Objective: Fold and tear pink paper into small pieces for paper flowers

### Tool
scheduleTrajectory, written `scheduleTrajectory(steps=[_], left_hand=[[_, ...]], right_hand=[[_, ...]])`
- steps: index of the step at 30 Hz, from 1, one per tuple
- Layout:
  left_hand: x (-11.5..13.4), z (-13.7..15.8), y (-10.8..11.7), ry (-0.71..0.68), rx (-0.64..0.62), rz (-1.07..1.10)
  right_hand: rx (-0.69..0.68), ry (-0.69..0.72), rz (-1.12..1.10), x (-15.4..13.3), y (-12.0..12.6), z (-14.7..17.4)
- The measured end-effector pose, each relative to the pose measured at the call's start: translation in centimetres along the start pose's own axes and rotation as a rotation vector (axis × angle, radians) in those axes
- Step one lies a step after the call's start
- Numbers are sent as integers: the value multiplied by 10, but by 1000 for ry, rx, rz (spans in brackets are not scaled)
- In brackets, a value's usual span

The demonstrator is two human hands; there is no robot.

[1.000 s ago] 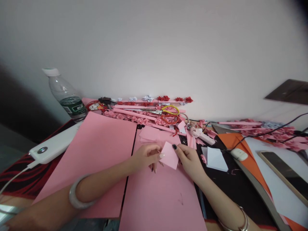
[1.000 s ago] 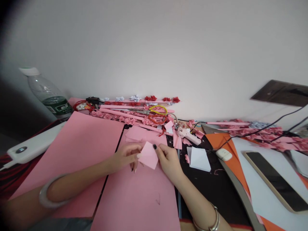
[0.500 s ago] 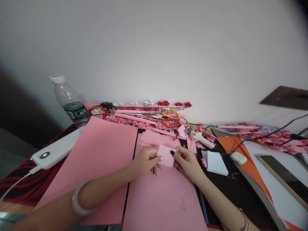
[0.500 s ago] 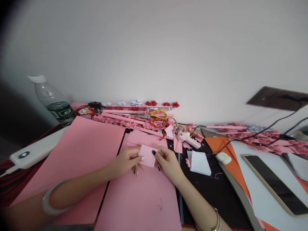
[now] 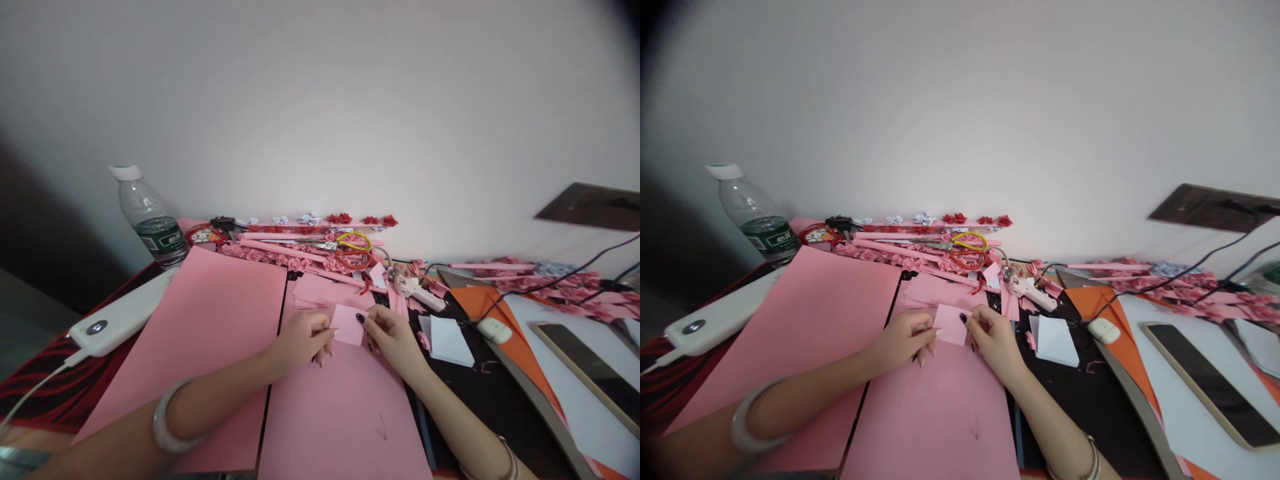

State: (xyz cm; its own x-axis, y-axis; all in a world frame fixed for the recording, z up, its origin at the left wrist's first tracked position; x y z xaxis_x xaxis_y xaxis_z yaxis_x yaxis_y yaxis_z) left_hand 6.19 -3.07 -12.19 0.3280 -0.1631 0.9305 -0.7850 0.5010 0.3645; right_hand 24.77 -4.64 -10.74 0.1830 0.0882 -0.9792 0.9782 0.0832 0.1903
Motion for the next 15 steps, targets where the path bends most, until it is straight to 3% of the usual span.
scheduleTrajectory(steps=[4, 9, 11, 15], left_hand=[[3, 3, 2, -15, -34, -129], [9, 9, 4, -319, -98, -543], [9, 10, 3, -404, -131, -645], [6, 11, 3, -443, -152, -731]], right_hand=[[-21, -38, -9, 1, 4, -4], [70, -122, -61, -2, 12, -14], [38, -149, -72, -6, 11, -21], [-74, -186, -84, -14, 2, -40]])
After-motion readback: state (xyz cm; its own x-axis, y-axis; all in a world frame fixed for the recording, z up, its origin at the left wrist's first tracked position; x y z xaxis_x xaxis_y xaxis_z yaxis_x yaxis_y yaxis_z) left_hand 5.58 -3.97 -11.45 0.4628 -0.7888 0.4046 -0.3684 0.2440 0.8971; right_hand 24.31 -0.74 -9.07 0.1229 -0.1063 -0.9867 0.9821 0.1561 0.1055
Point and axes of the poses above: each hand's wrist, its own z-axis away from the middle knuckle, its own y-axis out of the back of the hand, x = y × z, the point moved 1 cm from there along -z, towards the middle knuckle, and after that the axes turned 8 degrees about -z, right-handed, at the moved point
